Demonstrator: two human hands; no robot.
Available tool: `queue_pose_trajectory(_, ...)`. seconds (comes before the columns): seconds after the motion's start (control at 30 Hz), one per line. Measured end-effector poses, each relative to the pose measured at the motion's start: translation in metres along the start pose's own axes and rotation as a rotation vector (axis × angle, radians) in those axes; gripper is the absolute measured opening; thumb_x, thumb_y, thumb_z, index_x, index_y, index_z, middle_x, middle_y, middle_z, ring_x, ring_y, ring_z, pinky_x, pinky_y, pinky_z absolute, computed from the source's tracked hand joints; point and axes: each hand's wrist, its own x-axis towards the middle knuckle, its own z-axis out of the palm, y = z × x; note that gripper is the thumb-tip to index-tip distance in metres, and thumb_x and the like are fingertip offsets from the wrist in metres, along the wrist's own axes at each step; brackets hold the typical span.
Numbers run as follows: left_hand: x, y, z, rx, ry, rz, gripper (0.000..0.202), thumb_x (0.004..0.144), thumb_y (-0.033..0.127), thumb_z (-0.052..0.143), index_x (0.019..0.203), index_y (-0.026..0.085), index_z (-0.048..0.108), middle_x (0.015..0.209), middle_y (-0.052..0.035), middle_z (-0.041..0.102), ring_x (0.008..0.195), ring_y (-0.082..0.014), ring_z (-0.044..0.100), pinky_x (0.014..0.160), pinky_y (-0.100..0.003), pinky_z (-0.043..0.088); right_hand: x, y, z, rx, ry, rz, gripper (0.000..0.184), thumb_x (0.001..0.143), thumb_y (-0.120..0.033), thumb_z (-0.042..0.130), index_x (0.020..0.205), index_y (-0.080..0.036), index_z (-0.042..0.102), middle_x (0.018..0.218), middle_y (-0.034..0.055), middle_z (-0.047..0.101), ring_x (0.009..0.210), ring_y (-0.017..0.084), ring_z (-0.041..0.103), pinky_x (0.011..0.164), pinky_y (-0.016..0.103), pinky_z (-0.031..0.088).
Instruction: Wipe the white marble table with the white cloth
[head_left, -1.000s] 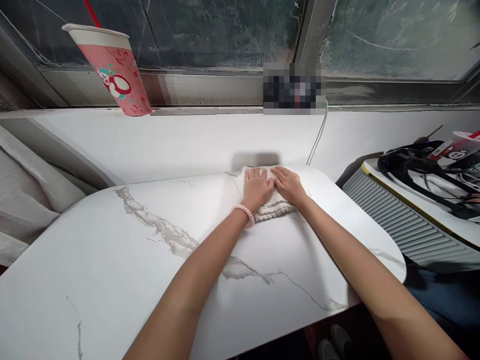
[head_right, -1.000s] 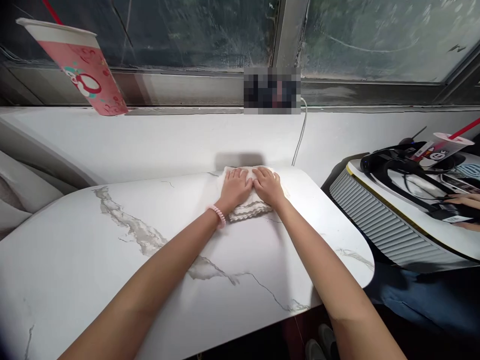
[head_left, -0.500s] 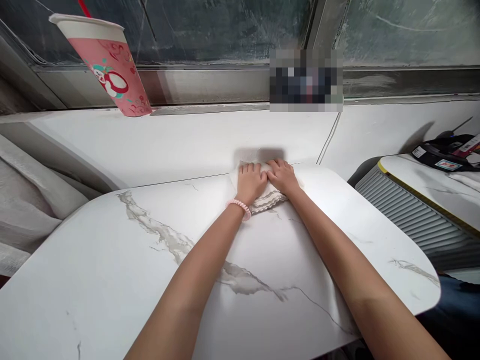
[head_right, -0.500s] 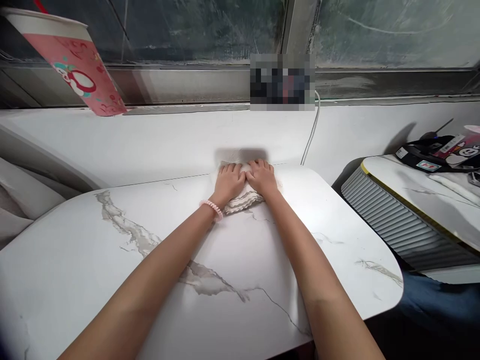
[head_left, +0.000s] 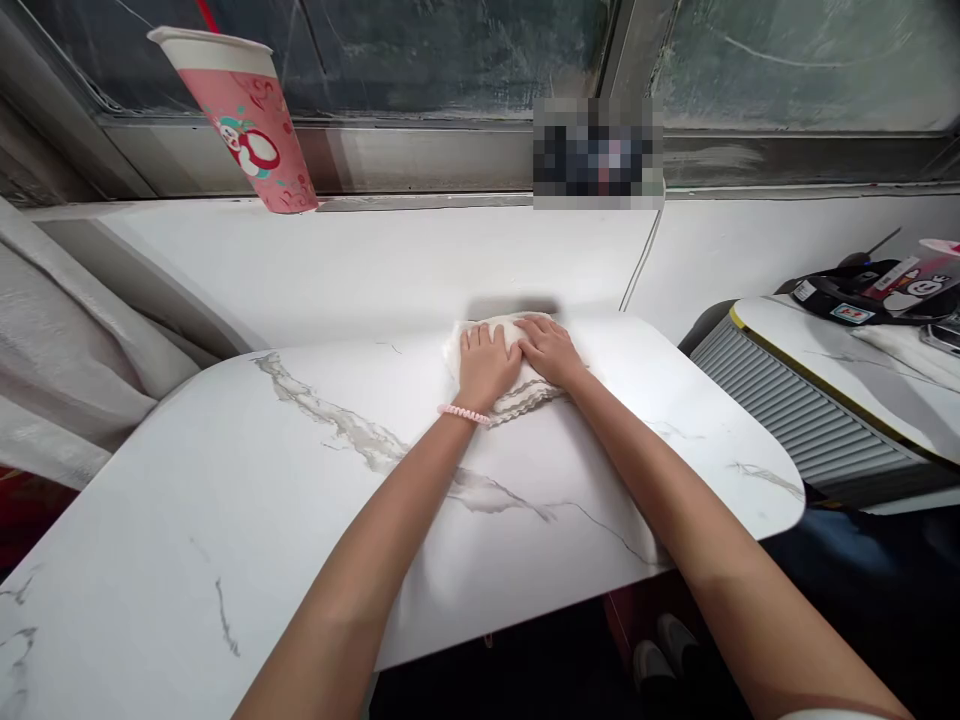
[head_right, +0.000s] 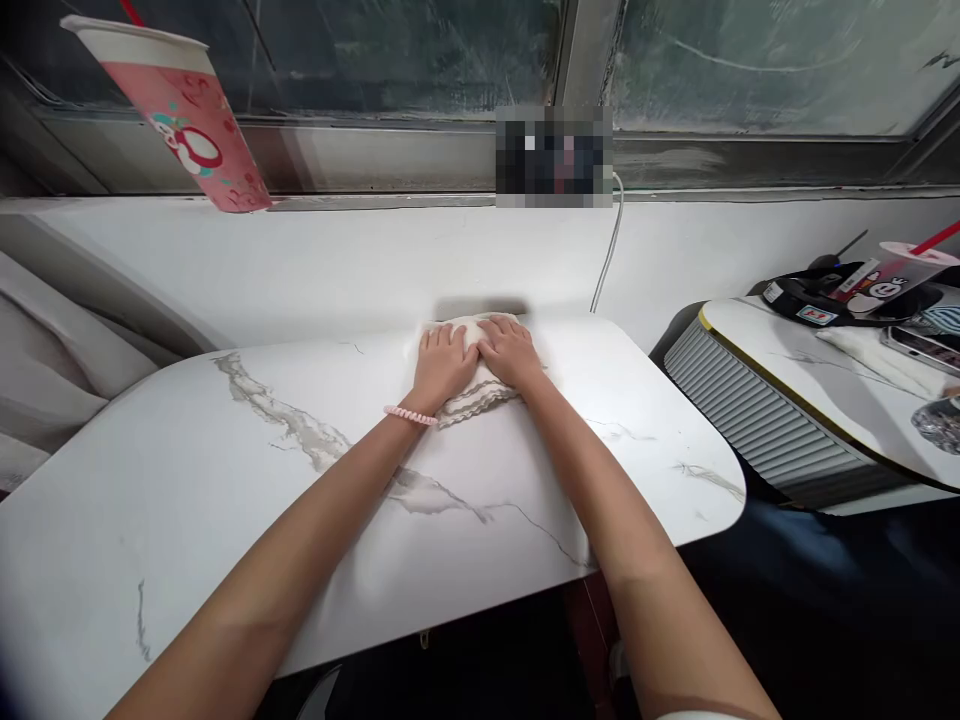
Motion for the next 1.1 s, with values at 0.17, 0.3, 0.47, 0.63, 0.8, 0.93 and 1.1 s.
queue_pose_trajectory(0.17,-0.043,0.017,-0.010,0.030,-0.016,0.044,0.054,0.098,0.038,0.033,0.140,0.006,0.044,0.149,-0.0204,0.042,0.141,-0.0312,0.033,0.119,-0.048,0.017,-0.045,-0.008,-0.011,0.014,0.037,-0.002,0.046,0.093,-0.030,0.036,0.132,-0.018,0.055,0.144,0.0108,0.049,0.135,0.027,0.040,0.113,0.045,0.029)
queue_pose_trajectory(0.3,-0.088,0.024,-0.024,0.024,-0.071,0.120,0.056,0.099,0.038,0.031,0.143,0.005,0.040,0.151,-0.0216,0.039,0.143,-0.0325,0.030,0.119,-0.050,0.017,-0.093,-0.019,-0.021,0.043,0.065,0.006,0.044,0.091,-0.032,0.038,0.128,-0.018,0.057,0.140,0.0109,0.053,0.133,0.027,0.043,0.112,0.046,0.031)
queue_pose_trajectory(0.47,-0.147,0.018,-0.040,-0.002,-0.084,0.252,0.057,0.100,0.042,0.029,0.144,0.008,0.039,0.153,-0.0193,0.037,0.144,-0.0321,0.029,0.118,-0.053,0.021,-0.154,-0.042,-0.032,0.130,0.087,-0.011,0.039,0.090,-0.037,0.044,0.123,-0.024,0.059,0.140,0.0086,0.053,0.133,0.028,0.044,0.111,0.051,0.034)
queue_pose_trajectory(0.63,-0.187,0.003,-0.052,0.019,-0.045,0.320,0.057,0.097,0.040,0.034,0.145,0.009,0.040,0.153,-0.0193,0.037,0.144,-0.0352,0.028,0.117,-0.055,0.023,-0.188,-0.079,-0.033,0.103,0.070,-0.054,0.035,0.092,-0.033,0.042,0.121,-0.023,0.059,0.142,0.0100,0.051,0.138,0.029,0.036,0.113,0.051,0.032)
queue_pose_trajectory(0.8,-0.196,-0.026,-0.060,0.036,-0.037,0.304,0.057,0.094,0.039,0.037,0.144,0.012,0.042,0.152,-0.0162,0.039,0.144,-0.0348,0.028,0.116,-0.056,0.024,-0.184,-0.112,-0.018,0.057,0.043,-0.075,0.040,0.090,-0.027,0.040,0.127,-0.022,0.055,0.144,0.0114,0.048,0.139,0.030,0.033,0.113,0.055,0.028)
queue_pose_trajectory(0.93,-0.186,-0.052,-0.065,0.062,-0.025,0.250,0.053,0.097,0.039,0.031,0.142,0.014,0.045,0.150,-0.0138,0.043,0.143,-0.0325,0.030,0.117,-0.053,0.024,-0.160,-0.125,-0.006,0.033,-0.032,-0.115,0.043,0.091,-0.026,0.038,0.130,-0.019,0.054,0.145,0.0125,0.047,0.140,0.031,0.030,0.115,0.054,0.023)
queue_pose_trajectory(1.1,-0.144,-0.076,-0.064,0.056,-0.055,0.194,0.051,0.100,0.036,0.023,0.140,0.015,0.045,0.150,-0.0133,0.043,0.141,-0.0296,0.033,0.117,-0.050,0.024,-0.111,-0.125,0.009,0.041,-0.075,-0.100,0.042,0.092,-0.030,0.039,0.129,-0.019,0.054,0.146,0.0113,0.045,0.140,0.031,0.030,0.115,0.051,0.024)
